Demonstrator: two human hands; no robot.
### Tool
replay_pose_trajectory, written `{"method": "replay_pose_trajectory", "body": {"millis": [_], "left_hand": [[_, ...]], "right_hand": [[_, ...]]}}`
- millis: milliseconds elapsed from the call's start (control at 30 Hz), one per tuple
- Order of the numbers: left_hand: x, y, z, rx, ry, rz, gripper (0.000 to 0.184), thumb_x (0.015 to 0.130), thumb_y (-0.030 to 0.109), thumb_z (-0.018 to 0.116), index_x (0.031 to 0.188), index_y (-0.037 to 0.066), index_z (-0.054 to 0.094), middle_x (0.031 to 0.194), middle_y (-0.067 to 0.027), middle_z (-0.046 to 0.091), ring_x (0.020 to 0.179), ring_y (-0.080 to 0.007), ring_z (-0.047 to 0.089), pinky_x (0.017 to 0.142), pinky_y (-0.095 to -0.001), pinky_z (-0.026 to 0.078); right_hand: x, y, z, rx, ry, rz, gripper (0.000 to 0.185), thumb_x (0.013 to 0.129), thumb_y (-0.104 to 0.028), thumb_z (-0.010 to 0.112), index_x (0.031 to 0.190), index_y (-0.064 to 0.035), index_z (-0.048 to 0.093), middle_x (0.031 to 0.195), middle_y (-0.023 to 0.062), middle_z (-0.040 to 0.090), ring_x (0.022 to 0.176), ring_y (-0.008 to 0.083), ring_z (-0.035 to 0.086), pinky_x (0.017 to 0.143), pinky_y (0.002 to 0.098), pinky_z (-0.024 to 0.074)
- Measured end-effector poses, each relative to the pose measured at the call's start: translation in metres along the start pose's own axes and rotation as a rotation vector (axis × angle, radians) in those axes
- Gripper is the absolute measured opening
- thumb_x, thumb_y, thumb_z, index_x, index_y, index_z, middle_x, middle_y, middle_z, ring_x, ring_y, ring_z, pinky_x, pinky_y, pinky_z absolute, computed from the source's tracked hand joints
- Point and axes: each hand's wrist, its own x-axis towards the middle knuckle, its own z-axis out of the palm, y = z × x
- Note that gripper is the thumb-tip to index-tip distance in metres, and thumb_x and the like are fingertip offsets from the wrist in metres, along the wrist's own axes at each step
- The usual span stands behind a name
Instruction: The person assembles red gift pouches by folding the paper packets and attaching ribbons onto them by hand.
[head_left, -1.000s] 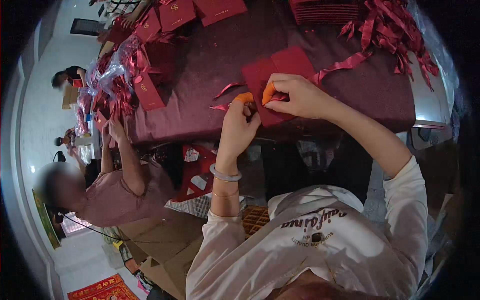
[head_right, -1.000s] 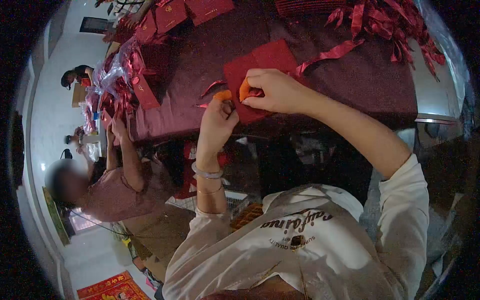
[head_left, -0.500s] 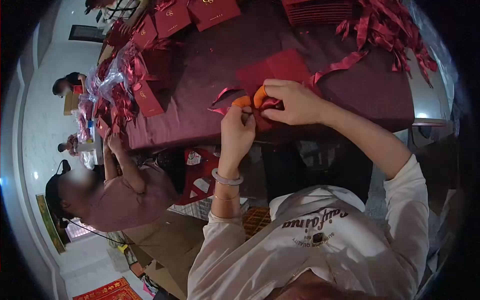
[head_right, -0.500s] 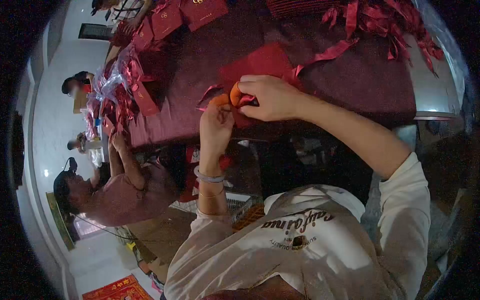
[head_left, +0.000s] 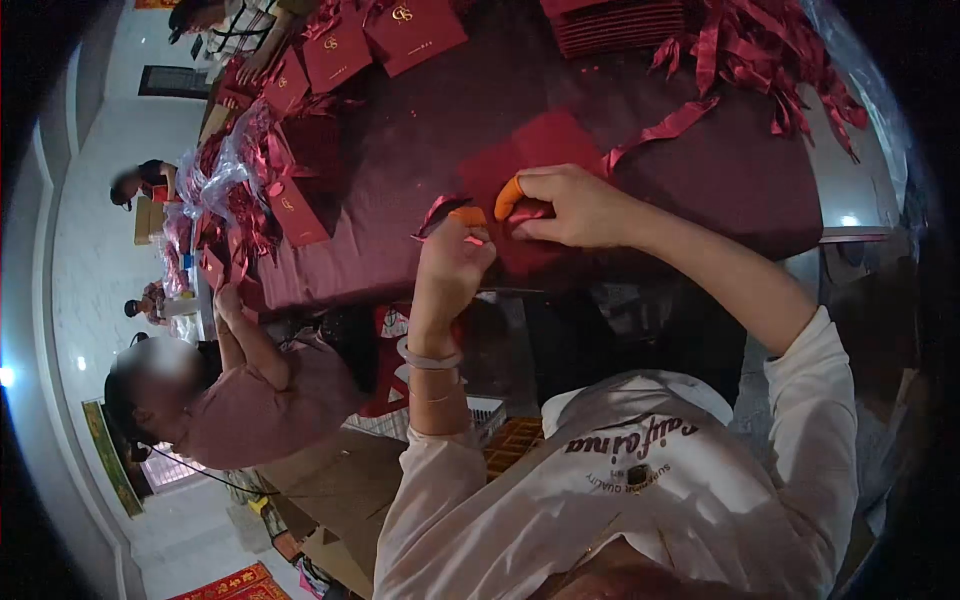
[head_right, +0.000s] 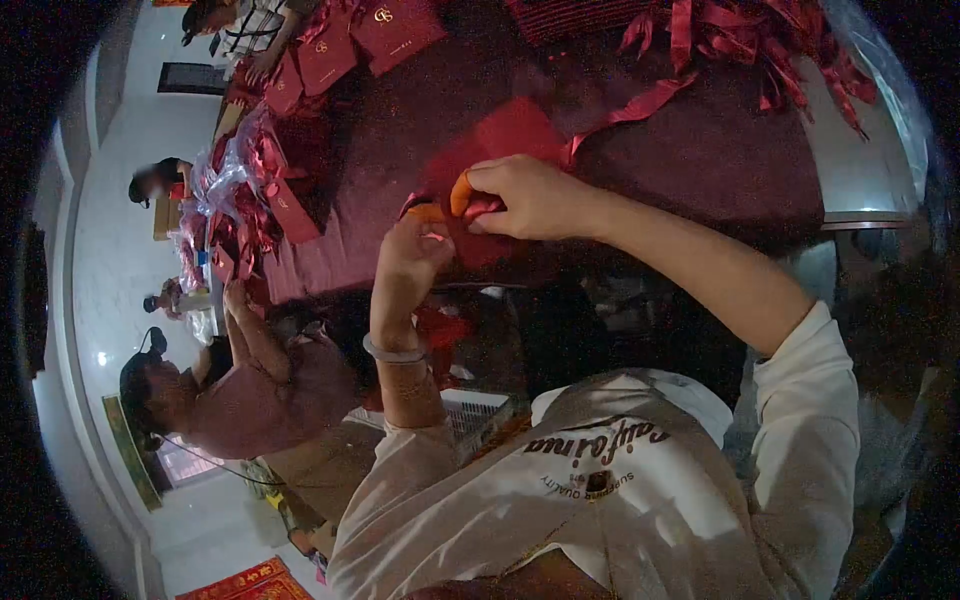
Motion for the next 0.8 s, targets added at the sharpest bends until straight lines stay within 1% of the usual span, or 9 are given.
{"method": "replay_pose_trajectory", "body": {"millis": [200, 233, 267, 367, 467, 533, 667, 767, 800], "left_hand": [[-0.018, -0.028, -0.024, -0.411, -0.157, -0.167, 0.026, 0.082, 0.0, 0.058, 0.108, -0.001, 0.057, 0.081, -0.0025, 0.059, 0.073, -0.0099, 0.056, 0.063, -0.0232, 0.047], [-0.022, -0.02, -0.031, 0.015, -0.222, -0.028, 0.021, 0.087, 0.002, 0.052, 0.107, -0.002, 0.057, 0.083, -0.0029, 0.06, 0.074, -0.0095, 0.058, 0.065, -0.023, 0.05], [-0.025, -0.032, -0.033, 0.02, -0.213, -0.035, 0.021, 0.087, 0.002, 0.052, 0.107, -0.002, 0.057, 0.083, -0.0029, 0.06, 0.074, -0.0095, 0.058, 0.065, -0.023, 0.05], [-0.03, -0.064, -0.035, -0.59, -0.104, -0.205, 0.018, 0.081, -0.004, 0.06, 0.098, 0.0, 0.059, 0.079, -0.0002, 0.058, 0.069, -0.0068, 0.052, 0.06, -0.0213, 0.043], [-0.037, -0.066, -0.037, -0.543, -0.024, -0.112, 0.019, 0.081, -0.003, 0.061, 0.099, 0.001, 0.059, 0.08, -0.0003, 0.06, 0.068, -0.0057, 0.052, 0.06, -0.0206, 0.043], [-0.041, -0.074, -0.039, -0.282, -0.02, -0.137, 0.017, 0.089, 0.001, 0.048, 0.105, -0.002, 0.056, 0.093, -0.006, 0.061, 0.086, -0.0148, 0.058, 0.079, -0.0285, 0.05], [-0.041, -0.078, -0.029, -0.497, 0.039, -0.201, 0.02, 0.081, -0.002, 0.06, 0.101, 0.001, 0.059, 0.086, -0.0008, 0.061, 0.07, -0.0072, 0.053, 0.063, -0.0217, 0.044], [-0.044, -0.063, -0.024, -0.239, 0.133, -0.088, 0.021, 0.082, -0.001, 0.059, 0.102, 0.0, 0.058, 0.088, -0.0027, 0.059, 0.075, -0.0089, 0.053, 0.067, -0.0233, 0.044], [-0.045, -0.062, -0.022, 0.189, 0.389, 0.051, 0.021, 0.082, 0.0, 0.058, 0.103, 0.0, 0.058, 0.088, -0.0034, 0.058, 0.077, -0.0096, 0.053, 0.069, -0.0232, 0.044]], "right_hand": [[-0.002, 0.004, 0.001, -0.081, -0.076, -0.046, 0.027, 0.074, -0.013, 0.065, 0.097, -0.0015, 0.059, 0.092, 0.0125, 0.059, 0.087, 0.0286, 0.058, 0.078, 0.0361, 0.0449], [-0.002, 0.004, 0.003, -0.104, -0.089, -0.058, 0.027, 0.074, -0.013, 0.064, 0.097, -0.0013, 0.058, 0.094, 0.0149, 0.059, 0.09, 0.0319, 0.057, 0.08, 0.0392, 0.0446], [-0.002, 0.004, 0.003, -0.097, -0.094, -0.067, 0.027, 0.074, -0.013, 0.064, 0.097, -0.0013, 0.058, 0.094, 0.0149, 0.059, 0.09, 0.0319, 0.057, 0.08, 0.0392, 0.0446], [-0.003, 0.002, 0.001, -0.1, -0.105, -0.079, 0.029, 0.074, -0.015, 0.064, 0.099, -0.0016, 0.058, 0.094, 0.0143, 0.057, 0.091, 0.0318, 0.056, 0.08, 0.0394, 0.0443], [-0.005, 0.007, 0.005, -0.149, -0.069, -0.127, 0.03, 0.074, -0.015, 0.065, 0.1, -0.0016, 0.057, 0.095, 0.0134, 0.056, 0.092, 0.0316, 0.055, 0.079, 0.0392, 0.0443], [-0.004, 0.006, 0.005, -0.14, -0.084, -0.123, 0.029, 0.074, -0.013, 0.065, 0.099, -0.0017, 0.058, 0.095, 0.0131, 0.055, 0.092, 0.0316, 0.055, 0.08, 0.0391, 0.0441], [-0.005, 0.001, 0.004, -0.135, -0.097, -0.085, 0.026, 0.073, -0.008, 0.065, 0.099, -0.0039, 0.06, 0.095, 0.009, 0.056, 0.093, 0.026, 0.055, 0.081, 0.0339, 0.0433], [-0.005, -0.001, 0.004, -0.114, -0.106, -0.048, 0.025, 0.074, -0.007, 0.065, 0.098, -0.0041, 0.06, 0.095, 0.0085, 0.055, 0.093, 0.0252, 0.055, 0.082, 0.0343, 0.0434], [-0.005, -0.003, 0.003, -0.091, -0.085, -0.099, 0.023, 0.074, -0.005, 0.064, 0.097, -0.0039, 0.061, 0.096, 0.0086, 0.056, 0.093, 0.0251, 0.055, 0.081, 0.0343, 0.0438]]}}
